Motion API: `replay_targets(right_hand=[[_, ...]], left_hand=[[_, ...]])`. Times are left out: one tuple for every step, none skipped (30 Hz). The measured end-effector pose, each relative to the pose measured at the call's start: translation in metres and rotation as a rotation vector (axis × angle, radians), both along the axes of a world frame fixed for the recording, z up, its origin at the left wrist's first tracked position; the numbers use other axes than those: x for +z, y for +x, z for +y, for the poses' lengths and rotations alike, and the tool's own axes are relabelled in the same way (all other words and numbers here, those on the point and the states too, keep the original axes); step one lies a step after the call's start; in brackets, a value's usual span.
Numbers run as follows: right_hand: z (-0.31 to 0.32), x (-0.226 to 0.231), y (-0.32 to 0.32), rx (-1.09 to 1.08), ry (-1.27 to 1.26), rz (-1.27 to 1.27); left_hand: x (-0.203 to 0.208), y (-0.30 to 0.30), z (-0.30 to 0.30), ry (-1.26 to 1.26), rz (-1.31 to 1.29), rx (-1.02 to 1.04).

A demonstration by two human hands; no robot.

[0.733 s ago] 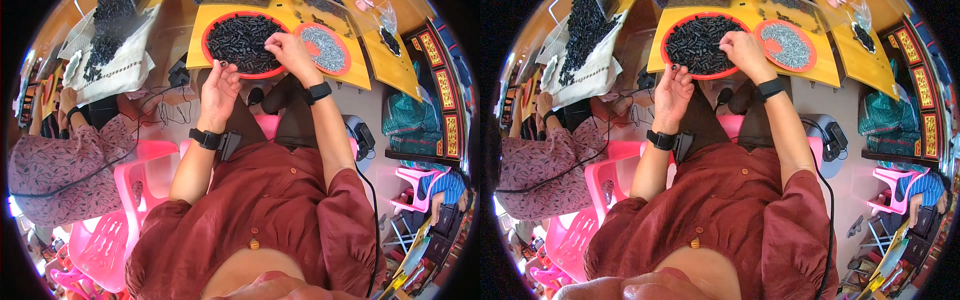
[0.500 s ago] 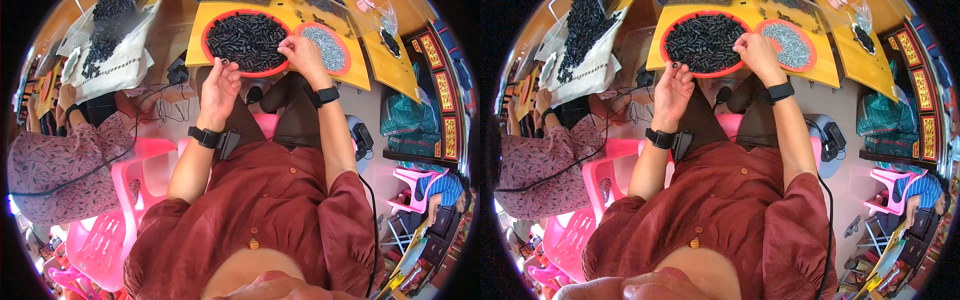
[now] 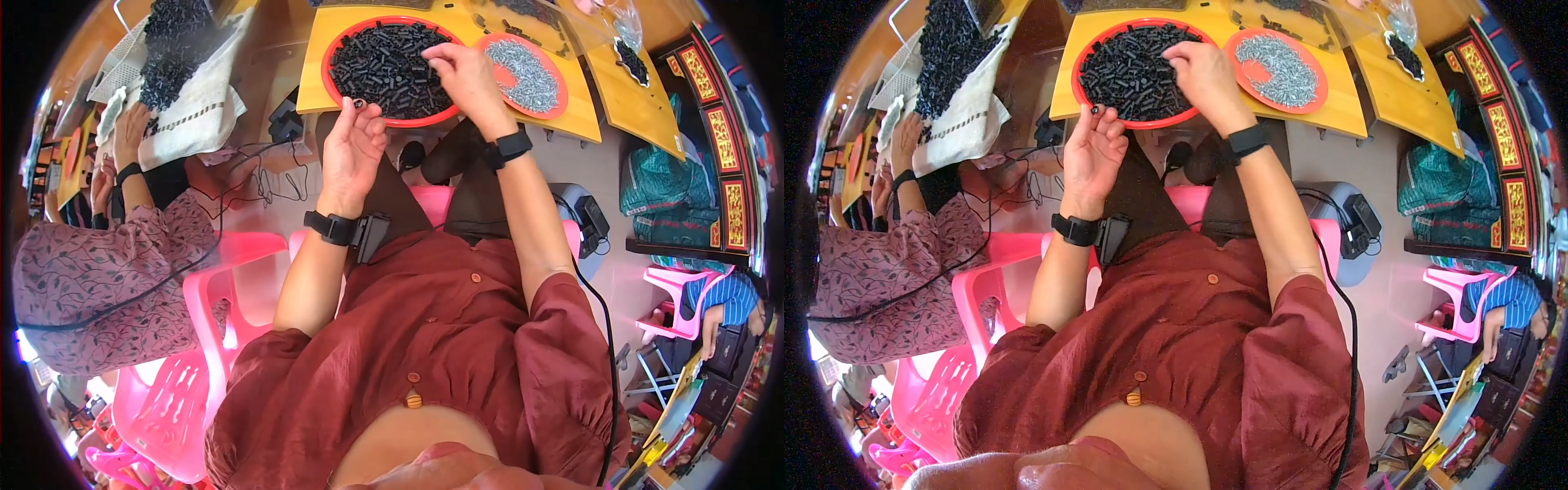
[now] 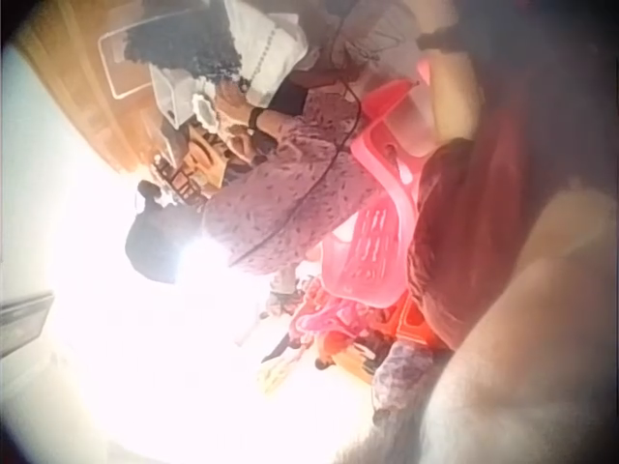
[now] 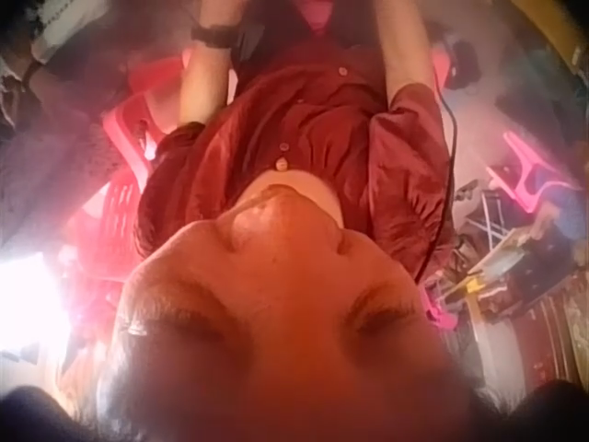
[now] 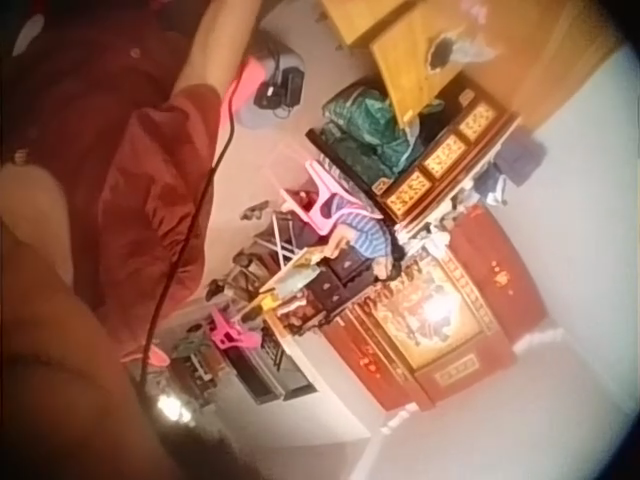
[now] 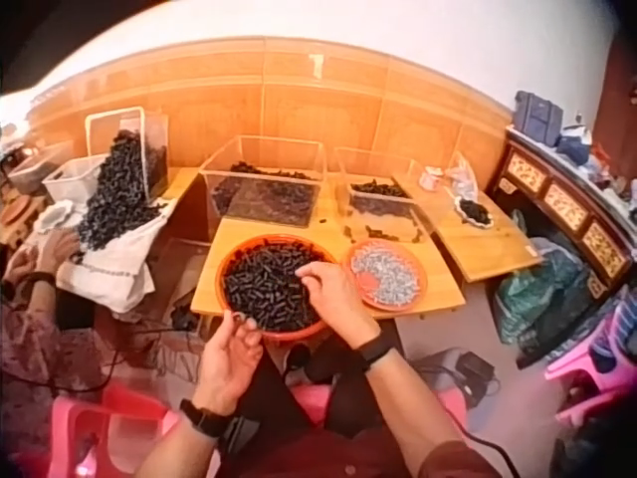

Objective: The person assembles small plastic and metal components by picking parts from trays and fitting them together by hand.

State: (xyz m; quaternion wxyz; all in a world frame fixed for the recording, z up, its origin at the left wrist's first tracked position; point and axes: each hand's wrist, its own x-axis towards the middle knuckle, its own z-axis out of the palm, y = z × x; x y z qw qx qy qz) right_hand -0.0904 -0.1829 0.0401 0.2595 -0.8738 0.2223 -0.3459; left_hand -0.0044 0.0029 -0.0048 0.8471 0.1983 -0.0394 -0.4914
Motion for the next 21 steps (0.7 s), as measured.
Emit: replay_targets(right_hand=[[-0.01,-0.005,-0.006,-0.021,0.001,0.03],[-0.013,-0.005,-0.013,-0.029,0.03,0.041],[-0.015,-0.005,-0.019,-0.038,0.059,0.051],[-0.017,-0.006,-0.024,-0.056,0.045,0.084],[-0.015,-0.008,-0.027,-0.057,0.045,0.083],[-0.013,-0.012,-0.029,-0.06,0.098,0.084],[-0.012,-0.015,-0.03,-0.062,0.153,0.084],[-0.011,-0.018,-0.032,-0.067,0.153,0.081],[-0.009,-0.022,-0.032,-0.075,0.155,0.093],[-0.008,-0.024,-0.032,-0.082,0.157,0.105],[-0.007,-0.024,-0.033,-0.097,0.145,0.17],[-0.008,-0.025,-0.033,-0.097,0.145,0.169],[-0.008,-0.027,-0.033,-0.093,0.137,0.155],[-0.008,-0.027,-0.032,-0.089,0.129,0.142],[-0.007,-0.026,-0.031,-0.087,0.129,0.142],[-0.006,-0.026,-0.03,-0.121,0.095,0.141],[-0.004,-0.025,-0.028,-0.158,0.061,0.138],[-0.002,-0.025,-0.024,-0.159,0.059,0.138],[0.001,-0.025,-0.019,-0.159,0.011,0.124],[0.004,-0.026,-0.014,-0.16,-0.037,0.108],[0.005,-0.031,-0.008,-0.139,-0.089,0.142]], left_hand=[[0.0,-0.001,-0.001,0.003,0.003,-0.006],[-0.001,-0.001,-0.001,0.001,0.005,-0.004],[-0.001,-0.001,-0.001,-0.016,0.002,-0.017],[-0.002,-0.002,-0.001,-0.032,-0.001,-0.03],[-0.002,-0.002,-0.001,-0.033,-0.002,-0.031],[-0.003,-0.002,0.0,-0.022,-0.003,-0.022],[-0.003,-0.001,0.0,-0.01,-0.004,-0.013],[-0.003,-0.002,0.0,-0.01,-0.007,-0.018],[-0.003,-0.002,0.0,-0.009,-0.006,-0.017],[-0.003,-0.002,0.0,-0.007,-0.005,-0.015],[-0.002,-0.002,0.0,-0.007,-0.007,-0.015],[-0.002,-0.002,0.0,-0.012,-0.01,-0.017],[-0.002,-0.002,0.0,-0.016,-0.013,-0.018],[-0.002,-0.002,0.0,-0.016,-0.013,-0.017],[-0.002,-0.002,0.0,-0.017,-0.012,-0.016],[-0.002,-0.002,0.0,-0.017,-0.011,-0.014],[-0.002,-0.002,0.0,-0.018,-0.011,-0.015],[-0.002,-0.002,0.0,-0.022,-0.012,-0.018],[-0.001,-0.003,0.0,-0.025,-0.014,-0.02],[-0.001,-0.003,0.0,-0.026,-0.016,-0.022],[-0.001,-0.003,0.0,-0.021,-0.015,-0.021]])
